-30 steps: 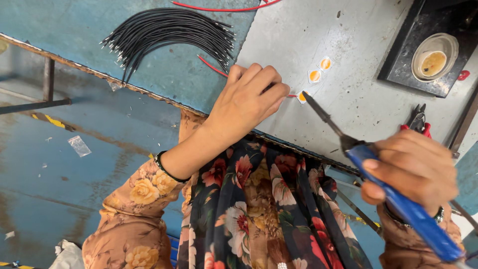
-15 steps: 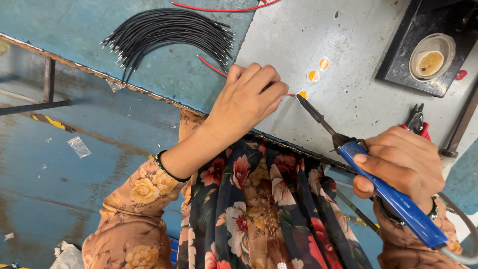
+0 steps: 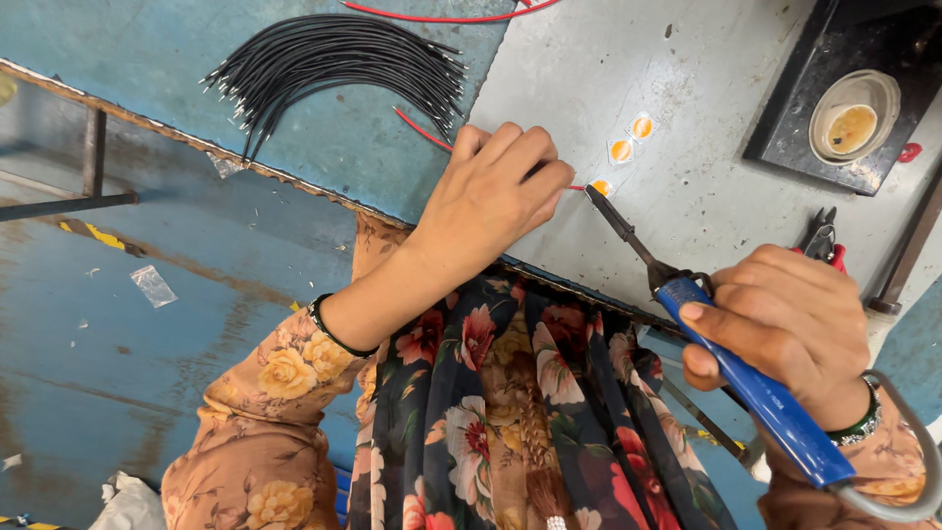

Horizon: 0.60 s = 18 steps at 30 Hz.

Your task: The person solders red and black wires to small square LED modules on a workbench. They use a soldering iron and solder wire to attach each wire to the LED pads, then place the completed units aside.

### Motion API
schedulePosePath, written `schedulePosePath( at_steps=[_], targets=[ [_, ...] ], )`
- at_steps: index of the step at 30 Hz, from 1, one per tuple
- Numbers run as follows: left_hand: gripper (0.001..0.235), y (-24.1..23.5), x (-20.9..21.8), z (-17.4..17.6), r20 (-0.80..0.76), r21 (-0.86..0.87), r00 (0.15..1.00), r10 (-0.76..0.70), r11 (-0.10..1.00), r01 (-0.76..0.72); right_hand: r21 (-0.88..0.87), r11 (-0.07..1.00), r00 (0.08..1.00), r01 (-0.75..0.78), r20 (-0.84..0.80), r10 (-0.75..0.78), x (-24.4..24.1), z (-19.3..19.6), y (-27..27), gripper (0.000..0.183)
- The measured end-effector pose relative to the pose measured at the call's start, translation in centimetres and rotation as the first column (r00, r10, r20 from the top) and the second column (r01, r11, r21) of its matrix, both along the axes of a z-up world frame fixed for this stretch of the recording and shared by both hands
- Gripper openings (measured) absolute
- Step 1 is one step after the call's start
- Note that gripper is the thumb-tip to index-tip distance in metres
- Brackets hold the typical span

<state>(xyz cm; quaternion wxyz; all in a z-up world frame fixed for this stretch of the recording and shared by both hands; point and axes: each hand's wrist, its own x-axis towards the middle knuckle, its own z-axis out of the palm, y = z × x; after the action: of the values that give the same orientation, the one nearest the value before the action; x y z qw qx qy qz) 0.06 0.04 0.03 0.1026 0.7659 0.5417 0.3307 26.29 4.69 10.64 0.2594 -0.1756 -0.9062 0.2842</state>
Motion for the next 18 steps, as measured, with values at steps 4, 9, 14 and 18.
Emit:
schedulePosePath(
  at_steps=[4,9,14,18],
  targets=[
    [0.019,0.1,0.0,0.0,0.009,0.003,1.000,0.007,1.000,-0.007,-0.017,0.999,0.999,0.033,0.009,-0.033,0.0,0.2,-0.2,0.029],
    [0.018,0.1,0.1,-0.1,0.001,0.015,1.000,0.016,1.000,-0.016,-0.058,0.989,0.990,0.137,-0.017,-0.138,0.1,0.6,-1.2,0.025],
    [0.019,0.0,0.1,-0.1,-0.009,0.015,1.000,0.016,1.000,-0.016,-0.057,0.987,0.988,0.152,0.014,-0.151,-0.1,0.7,-1.2,0.024],
    [0.020,0.0,0.1,-0.2,0.001,0.010,1.000,0.013,1.000,-0.013,-0.069,0.989,0.992,0.130,0.016,-0.129,-0.4,0.8,-1.1,0.029]
  ],
)
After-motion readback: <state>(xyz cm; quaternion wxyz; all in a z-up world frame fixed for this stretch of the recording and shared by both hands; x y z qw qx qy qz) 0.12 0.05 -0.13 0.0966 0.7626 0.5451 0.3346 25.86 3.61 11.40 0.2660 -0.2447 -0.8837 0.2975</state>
